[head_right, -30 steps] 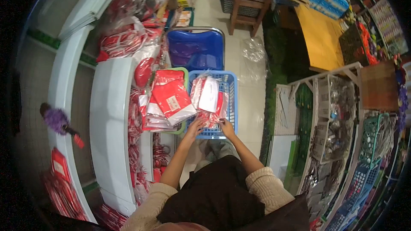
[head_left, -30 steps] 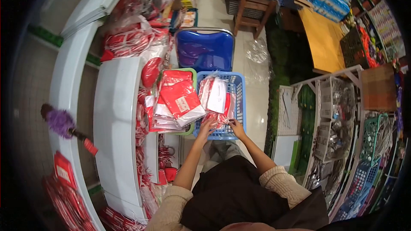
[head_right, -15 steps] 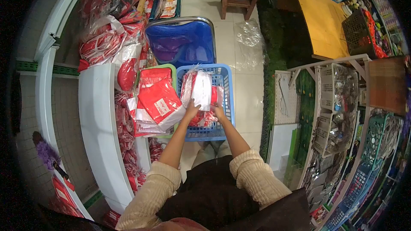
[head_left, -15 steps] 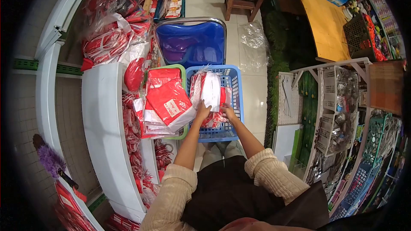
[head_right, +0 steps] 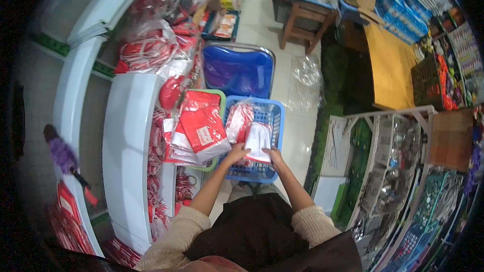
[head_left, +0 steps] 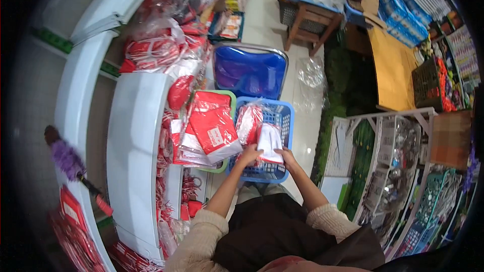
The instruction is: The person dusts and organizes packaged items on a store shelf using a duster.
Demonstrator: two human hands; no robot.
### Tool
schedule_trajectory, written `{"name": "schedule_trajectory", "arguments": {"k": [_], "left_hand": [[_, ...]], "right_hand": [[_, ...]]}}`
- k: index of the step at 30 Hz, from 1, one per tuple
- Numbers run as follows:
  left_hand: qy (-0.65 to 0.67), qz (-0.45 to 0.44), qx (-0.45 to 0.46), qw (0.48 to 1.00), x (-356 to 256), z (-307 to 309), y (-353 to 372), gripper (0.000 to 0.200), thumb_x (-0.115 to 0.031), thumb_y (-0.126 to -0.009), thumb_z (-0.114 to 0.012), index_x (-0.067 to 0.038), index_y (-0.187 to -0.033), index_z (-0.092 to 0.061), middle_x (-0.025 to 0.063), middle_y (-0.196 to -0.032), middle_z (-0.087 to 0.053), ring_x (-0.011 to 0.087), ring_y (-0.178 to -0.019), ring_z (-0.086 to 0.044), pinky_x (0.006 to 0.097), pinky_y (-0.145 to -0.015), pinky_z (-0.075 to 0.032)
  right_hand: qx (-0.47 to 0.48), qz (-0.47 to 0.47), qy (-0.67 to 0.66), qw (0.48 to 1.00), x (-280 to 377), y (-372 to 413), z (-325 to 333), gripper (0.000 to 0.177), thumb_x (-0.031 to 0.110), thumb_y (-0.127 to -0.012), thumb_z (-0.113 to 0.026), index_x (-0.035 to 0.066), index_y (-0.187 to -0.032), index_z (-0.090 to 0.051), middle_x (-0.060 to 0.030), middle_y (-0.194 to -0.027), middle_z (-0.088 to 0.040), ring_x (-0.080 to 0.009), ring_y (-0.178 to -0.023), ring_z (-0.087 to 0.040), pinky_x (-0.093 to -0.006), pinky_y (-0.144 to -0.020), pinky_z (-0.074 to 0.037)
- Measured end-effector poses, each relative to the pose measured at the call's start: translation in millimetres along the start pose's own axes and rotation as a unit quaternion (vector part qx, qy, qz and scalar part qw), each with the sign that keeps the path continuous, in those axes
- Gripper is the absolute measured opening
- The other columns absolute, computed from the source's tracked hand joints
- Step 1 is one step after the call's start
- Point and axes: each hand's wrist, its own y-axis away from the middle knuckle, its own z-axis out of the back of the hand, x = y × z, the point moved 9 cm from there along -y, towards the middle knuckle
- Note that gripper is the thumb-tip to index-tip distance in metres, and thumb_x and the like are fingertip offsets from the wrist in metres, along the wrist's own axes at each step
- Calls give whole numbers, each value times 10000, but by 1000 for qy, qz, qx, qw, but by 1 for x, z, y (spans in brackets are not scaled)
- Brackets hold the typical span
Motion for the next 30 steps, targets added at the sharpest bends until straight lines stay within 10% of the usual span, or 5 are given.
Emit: {"name": "schedule_trajectory", "arguments": {"k": [11, 19, 23, 28, 30], "left_hand": [[363, -196, -107, 905, -184, 98, 181, 668, -45, -679, -662, 2, -1262, -340, 98, -1179, -495, 192, -1048, -510, 316, -892, -409], [375, -278, -371, 802, -205, 200, 366, 497, 22, -644, -613, 25, -1121, -476, 87, -1024, -567, 212, -965, -550, 324, -832, -441], [495, -318, -396, 705, -215, 197, 466, 463, 36, -643, -618, 21, -1092, -509, 96, -1003, -582, 225, -932, -571, 333, -829, -448], [503, -329, -481, 638, -181, 194, 543, 491, 71, -637, -580, 33, -1116, -477, 130, -1010, -581, 242, -928, -577, 344, -819, -462], [495, -352, -505, 612, -160, 196, 566, 506, 71, -635, -576, 38, -1127, -462, 133, -1009, -582, 247, -925, -579, 346, -819, -463]], "right_hand": [[290, 145, 98, 941, 165, 140, -190, 421, -38, -701, -635, -51, -1107, -521, -112, -1014, -607, -170, -909, -585, -276, -812, -451], [537, 327, 230, 743, 200, 300, -374, 266, 67, -758, -647, -31, -997, -585, -51, -903, -603, -131, -833, -559, -245, -758, -421], [542, 449, 202, 681, 208, 365, -450, 333, 282, -879, -483, -28, -885, -605, -14, -720, -515, -108, -674, -481, -239, -606, -368], [403, 597, 345, 602, 181, 385, -558, 512, 289, -746, -680, -15, -1110, -488, -56, -743, -581, -114, -609, -554, -256, -524, -424], [511, 312, 423, 680, 124, 362, -588, 608, 276, -736, -689, -46, -1177, -422, -91, -739, -581, -131, -530, -556, -242, -461, -438]]}}
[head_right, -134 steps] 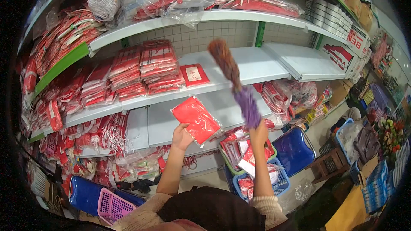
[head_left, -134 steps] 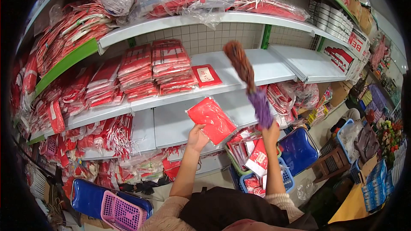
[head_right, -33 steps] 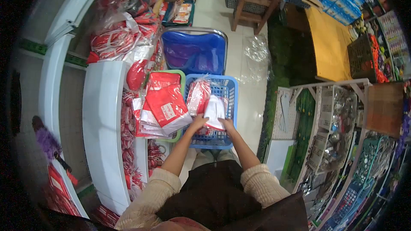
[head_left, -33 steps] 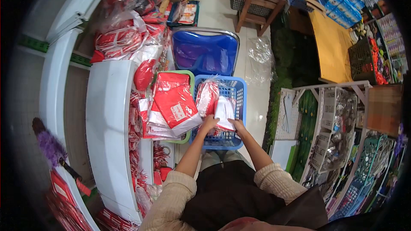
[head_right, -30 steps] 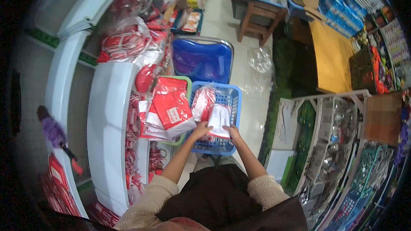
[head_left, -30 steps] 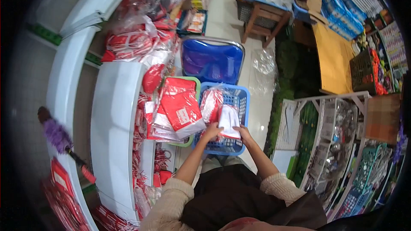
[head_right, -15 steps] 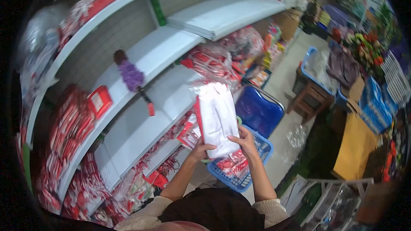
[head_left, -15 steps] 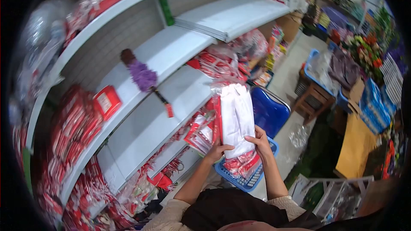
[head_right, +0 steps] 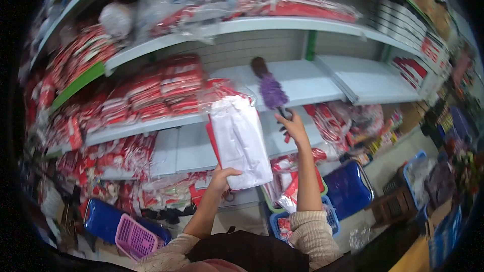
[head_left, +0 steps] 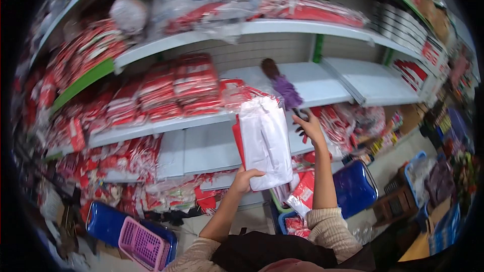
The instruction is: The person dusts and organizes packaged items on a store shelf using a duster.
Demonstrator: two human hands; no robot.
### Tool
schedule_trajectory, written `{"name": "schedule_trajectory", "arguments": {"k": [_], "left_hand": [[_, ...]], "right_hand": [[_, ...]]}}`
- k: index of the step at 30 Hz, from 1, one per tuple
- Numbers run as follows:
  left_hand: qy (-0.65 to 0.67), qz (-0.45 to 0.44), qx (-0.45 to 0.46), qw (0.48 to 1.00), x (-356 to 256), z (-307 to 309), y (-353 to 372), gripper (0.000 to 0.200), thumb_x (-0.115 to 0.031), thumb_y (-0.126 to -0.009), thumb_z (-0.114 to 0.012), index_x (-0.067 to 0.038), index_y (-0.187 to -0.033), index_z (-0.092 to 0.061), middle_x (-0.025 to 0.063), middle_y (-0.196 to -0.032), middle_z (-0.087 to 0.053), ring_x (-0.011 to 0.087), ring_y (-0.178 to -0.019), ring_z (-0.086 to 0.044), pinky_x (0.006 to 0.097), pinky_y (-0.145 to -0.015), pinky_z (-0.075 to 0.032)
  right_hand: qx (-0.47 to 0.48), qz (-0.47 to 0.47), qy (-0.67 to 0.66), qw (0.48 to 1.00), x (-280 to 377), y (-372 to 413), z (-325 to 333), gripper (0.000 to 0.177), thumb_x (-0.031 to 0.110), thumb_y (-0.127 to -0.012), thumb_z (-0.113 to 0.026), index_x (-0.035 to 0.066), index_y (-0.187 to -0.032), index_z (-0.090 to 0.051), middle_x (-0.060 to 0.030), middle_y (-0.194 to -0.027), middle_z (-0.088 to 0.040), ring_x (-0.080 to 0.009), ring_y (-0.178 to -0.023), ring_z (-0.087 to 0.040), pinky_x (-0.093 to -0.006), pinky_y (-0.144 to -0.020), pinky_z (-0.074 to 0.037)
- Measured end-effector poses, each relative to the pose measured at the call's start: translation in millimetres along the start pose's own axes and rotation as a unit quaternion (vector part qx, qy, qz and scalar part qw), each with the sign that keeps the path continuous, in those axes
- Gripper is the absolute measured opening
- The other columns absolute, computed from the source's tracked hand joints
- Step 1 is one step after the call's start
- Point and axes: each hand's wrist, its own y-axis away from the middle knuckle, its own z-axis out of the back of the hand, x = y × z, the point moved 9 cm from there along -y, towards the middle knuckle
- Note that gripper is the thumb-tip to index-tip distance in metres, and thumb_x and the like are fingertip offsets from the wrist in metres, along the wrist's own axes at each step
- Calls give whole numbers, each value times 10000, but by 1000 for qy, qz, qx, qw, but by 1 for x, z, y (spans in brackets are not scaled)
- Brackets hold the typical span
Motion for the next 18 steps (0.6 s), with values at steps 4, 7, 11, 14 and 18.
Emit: {"name": "schedule_trajectory", "arguments": {"k": [4, 7, 11, 14, 18], "left_hand": [[13, -45, -71, 996, -40, 46, 22, 594, 73, -602, -537, 50, -1185, -424, 156, -1052, -563, 282, -971, -558, 373, -847, -455], [25, -71, -101, 992, -66, 83, 41, 582, 63, -599, -540, 39, -1171, -438, 138, -1058, -564, 263, -990, -549, 354, -843, -453], [59, -134, -155, 977, -97, 127, 80, 604, 38, -574, -521, 36, -1173, -448, 144, -1080, -561, 286, -1000, -544, 366, -867, -443], [67, -180, -207, 959, -111, 162, 108, 594, 53, -568, -487, 46, -1162, -451, 168, -1034, -573, 312, -953, -567, 405, -841, -463], [110, -209, -228, 945, -117, 197, 137, 559, 45, -579, -476, 96, -1135, -442, 192, -1017, -574, 323, -939, -575, 414, -832, -472]], "right_hand": [[9, 15, -188, 982, -28, 0, -53, 526, 147, -791, -612, -33, -1231, -388, -43, -641, -525, -107, -454, -498, -208, -398, -412], [-33, 64, -273, 959, -38, 41, -93, 488, 66, -796, -596, -27, -1206, -350, -53, -719, -515, -113, -505, -498, -240, -459, -427], [-8, 147, -253, 956, -76, 79, -156, 358, 3, -800, -566, 16, -1099, -370, -57, -815, -516, -117, -664, -516, -227, -606, -428], [-76, 239, -150, 957, -87, 107, -172, 394, -30, -794, -532, 30, -1150, -374, -50, -844, -496, -129, -799, -474, -221, -742, -391], [-54, 245, -38, 967, -73, 139, -197, 430, -15, -759, -541, -10, -1181, -453, -136, -928, -567, -186, -815, -551, -286, -754, -428]]}}
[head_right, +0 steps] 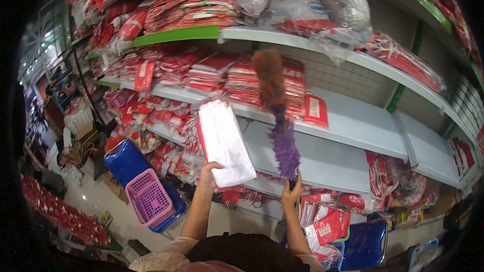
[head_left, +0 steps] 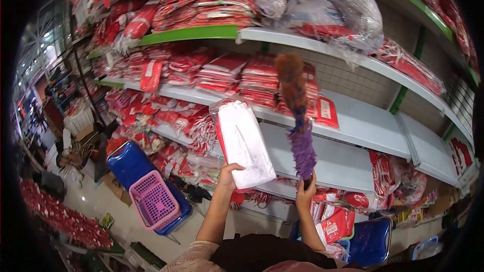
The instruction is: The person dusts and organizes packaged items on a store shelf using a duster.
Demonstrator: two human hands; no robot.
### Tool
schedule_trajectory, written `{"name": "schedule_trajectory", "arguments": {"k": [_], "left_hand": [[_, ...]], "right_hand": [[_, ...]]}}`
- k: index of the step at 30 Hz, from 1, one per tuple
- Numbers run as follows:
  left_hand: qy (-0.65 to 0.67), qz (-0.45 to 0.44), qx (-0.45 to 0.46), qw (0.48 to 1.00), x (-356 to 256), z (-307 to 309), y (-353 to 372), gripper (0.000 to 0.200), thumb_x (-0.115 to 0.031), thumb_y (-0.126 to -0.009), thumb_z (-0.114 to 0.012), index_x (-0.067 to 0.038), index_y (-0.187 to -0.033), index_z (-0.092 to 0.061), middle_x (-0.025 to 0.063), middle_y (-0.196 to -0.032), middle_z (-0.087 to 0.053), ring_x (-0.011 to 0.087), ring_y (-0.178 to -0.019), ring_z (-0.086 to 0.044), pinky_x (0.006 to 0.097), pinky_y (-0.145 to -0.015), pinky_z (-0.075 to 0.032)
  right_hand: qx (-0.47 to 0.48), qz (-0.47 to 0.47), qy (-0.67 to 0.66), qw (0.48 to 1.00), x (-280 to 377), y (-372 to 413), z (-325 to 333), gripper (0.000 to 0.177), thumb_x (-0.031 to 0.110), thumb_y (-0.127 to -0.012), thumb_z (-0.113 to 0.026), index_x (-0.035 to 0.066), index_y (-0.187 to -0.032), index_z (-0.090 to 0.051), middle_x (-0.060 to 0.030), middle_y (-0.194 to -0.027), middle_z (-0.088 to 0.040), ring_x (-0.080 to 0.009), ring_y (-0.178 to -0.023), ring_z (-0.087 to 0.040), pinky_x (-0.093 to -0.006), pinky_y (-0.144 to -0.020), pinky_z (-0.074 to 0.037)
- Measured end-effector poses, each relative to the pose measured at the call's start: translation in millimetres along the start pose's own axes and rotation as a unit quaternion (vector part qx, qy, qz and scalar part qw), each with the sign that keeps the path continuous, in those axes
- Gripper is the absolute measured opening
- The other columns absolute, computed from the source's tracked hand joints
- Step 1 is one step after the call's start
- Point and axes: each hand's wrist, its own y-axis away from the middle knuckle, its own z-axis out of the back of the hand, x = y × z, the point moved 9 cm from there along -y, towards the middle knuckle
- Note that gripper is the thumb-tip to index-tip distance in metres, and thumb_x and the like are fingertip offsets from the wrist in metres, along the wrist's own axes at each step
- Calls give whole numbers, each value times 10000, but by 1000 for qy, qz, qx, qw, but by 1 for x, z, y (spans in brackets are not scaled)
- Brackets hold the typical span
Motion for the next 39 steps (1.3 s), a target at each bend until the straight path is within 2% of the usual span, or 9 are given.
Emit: {"name": "schedule_trajectory", "arguments": {"k": [2, 7, 11, 14, 18, 23, 31, 38, 39], "left_hand": [[13, -17, -21, 1000, -9, 18, 4, 556, 36, -588, -471, 114, -1136, -424, 204, -1031, -564, 323, -933, -580, 419, -827, -481], [20, -90, -60, 994, -41, 41, 25, 548, 37, -613, -467, 80, -1159, -423, 186, -1044, -561, 314, -958, -571, 415, -843, -474], [105, -144, -57, 982, -58, 51, 47, 463, -1, -675, -484, 47, -1135, -461, 159, -1037, -573, 297, -944, -576, 408, -822, -483], [161, -189, -74, 966, -51, 90, 52, 332, -99, -748, -532, 14, -1060, -516, 115, -966, -594, 275, -867, -593, 394, -750, -507], [68, -189, 24, 979, -47, 134, 61, 261, -106, -761, -561, 1, -996, -526, 96, -872, -591, 242, -780, -602, 379, -680, -520], [86, -164, -100, 977, -75, 72, 83, 453, 7, -685, -478, 72, -1131, -428, 176, -1015, -564, 306, -907, -593, 403, -817, -494], [161, -249, -61, 953, -102, 79, 102, 369, -54, -760, -507, 23, -1118, -469, 164, -1044, -570, 289, -948, -577, 410, -851, -465], [106, -225, -122, 961, -111, 92, 121, 459, -21, -748, -519, 55, -1188, -410, 176, -1103, -544, 292, -999, -556, 421, -879, -452], [96, -233, -127, 959, -116, 95, 121, 454, -25, -750, -517, 53, -1184, -413, 173, -1105, -544, 290, -1004, -554, 423, -880, -450]], "right_hand": [[40, 169, 185, 967, 8, 6, -17, 426, 40, -726, -571, -12, -1142, -503, -207, -991, -586, -320, -867, -588, -313, -772, -442], [206, -3, 119, 971, 2, -11, -57, 242, 67, -687, -605, 33, -926, -584, -147, -712, -590, -273, -635, -586, -329, -590, -447], [299, 100, 125, 941, 30, -20, -77, 206, 75, -651, -611, 54, -854, -585, -104, -641, -555, -261, -567, -550, -339, -521, -420], [258, 350, 84, 897, 90, -3, -75, 199, 32, -628, -591, 43, -824, -557, -93, -687, -528, -232, -540, -497, -319, -506, -393], [353, 395, 170, 831, 66, 16, -98, 181, 57, -625, -607, 68, -789, -529, -98, -705, -526, -280, -588, -525, -367, -521, -412], [323, 151, 210, 911, 32, -14, -118, 168, 128, -781, -552, 24, -913, -545, -177, -758, -598, -359, -678, -581, -423, -589, -445], [376, 324, 118, 860, 59, 7, -137, 151, 161, -717, -561, 27, -767, -512, -170, -602, -531, -373, -544, -514, -420, -509, -410], [290, 12, 97, 952, 38, -5, -147, 159, 134, -779, -515, -16, -736, -485, -215, -532, -450, -371, -499, -486, -424, -479, -346], [284, 130, -16, 950, 50, 2, -147, 170, 143, -763, -524, -15, -716, -486, -190, -516, -450, -362, -473, -459, -423, -466, -342]]}}
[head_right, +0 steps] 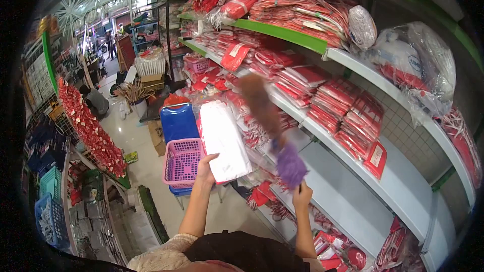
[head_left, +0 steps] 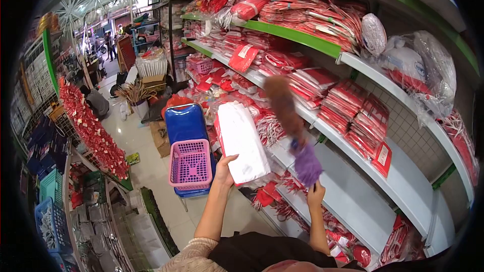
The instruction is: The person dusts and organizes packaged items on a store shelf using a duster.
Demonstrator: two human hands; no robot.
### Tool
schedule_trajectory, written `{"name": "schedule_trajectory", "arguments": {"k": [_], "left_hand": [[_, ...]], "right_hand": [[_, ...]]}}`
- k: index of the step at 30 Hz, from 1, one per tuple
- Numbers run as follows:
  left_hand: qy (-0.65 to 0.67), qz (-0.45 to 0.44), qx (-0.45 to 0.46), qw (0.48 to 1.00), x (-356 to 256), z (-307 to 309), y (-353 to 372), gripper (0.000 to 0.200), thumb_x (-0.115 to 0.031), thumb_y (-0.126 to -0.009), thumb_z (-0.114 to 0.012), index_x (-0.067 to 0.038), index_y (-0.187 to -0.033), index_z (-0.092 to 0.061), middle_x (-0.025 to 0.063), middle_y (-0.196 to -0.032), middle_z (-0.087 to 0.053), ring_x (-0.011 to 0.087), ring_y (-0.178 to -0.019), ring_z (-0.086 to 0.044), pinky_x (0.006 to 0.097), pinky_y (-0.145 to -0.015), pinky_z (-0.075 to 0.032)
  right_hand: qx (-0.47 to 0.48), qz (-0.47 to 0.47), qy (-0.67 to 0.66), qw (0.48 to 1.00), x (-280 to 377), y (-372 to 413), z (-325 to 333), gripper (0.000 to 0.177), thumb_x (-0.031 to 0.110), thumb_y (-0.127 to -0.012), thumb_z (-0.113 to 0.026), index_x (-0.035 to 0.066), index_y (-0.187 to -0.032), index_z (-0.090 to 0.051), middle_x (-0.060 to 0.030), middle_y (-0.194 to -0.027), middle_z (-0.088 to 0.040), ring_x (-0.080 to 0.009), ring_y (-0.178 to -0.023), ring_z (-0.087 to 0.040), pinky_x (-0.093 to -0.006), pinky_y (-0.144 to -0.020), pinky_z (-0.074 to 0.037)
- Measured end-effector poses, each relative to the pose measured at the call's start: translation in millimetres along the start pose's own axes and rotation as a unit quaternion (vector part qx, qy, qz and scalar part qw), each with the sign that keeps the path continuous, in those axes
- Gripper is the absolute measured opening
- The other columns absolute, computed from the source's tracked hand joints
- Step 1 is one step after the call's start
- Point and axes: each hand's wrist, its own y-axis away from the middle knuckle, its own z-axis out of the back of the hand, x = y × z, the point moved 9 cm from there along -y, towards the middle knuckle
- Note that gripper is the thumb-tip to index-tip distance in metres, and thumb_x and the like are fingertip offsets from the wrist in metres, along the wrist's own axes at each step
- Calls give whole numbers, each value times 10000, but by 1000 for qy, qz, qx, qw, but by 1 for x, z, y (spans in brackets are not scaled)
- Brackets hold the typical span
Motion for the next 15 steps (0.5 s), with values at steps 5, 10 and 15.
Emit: {"name": "schedule_trajectory", "arguments": {"k": [5, 10, 15], "left_hand": [[-1, -6, 8, 1000, 0, 14, -9, 439, -43, -756, -497, 91, -1164, -402, 190, -1114, -536, 319, -997, -558, 436, -901, -438], [31, 44, 27, 998, 3, -9, -1, 473, -8, -744, -516, 32, -1202, -403, 159, -1119, -540, 306, -1014, -548, 410, -882, -445], [-39, -55, 35, 997, 8, -2, -16, 377, -25, -789, -493, -21, -1162, -439, 111, -1059, -548, 253, -967, -554, 379, -872, -447]], "right_hand": [[66, 83, 131, 986, 13, 2, -12, 161, 151, -739, -534, -1, -707, -492, -179, -526, -484, -360, -489, -485, -430, -477, -363], [20, -94, 140, 985, -22, 8, -13, 177, 175, -736, -541, 14, -710, -472, -180, -540, -510, -381, -523, -514, -447, -504, -395], [39, 138, 88, 986, 8, 26, -6, 155, 127, -688, -536, 22, -647, -429, -170, -526, -458, -345, -491, -486, -402, -461, -355]]}}
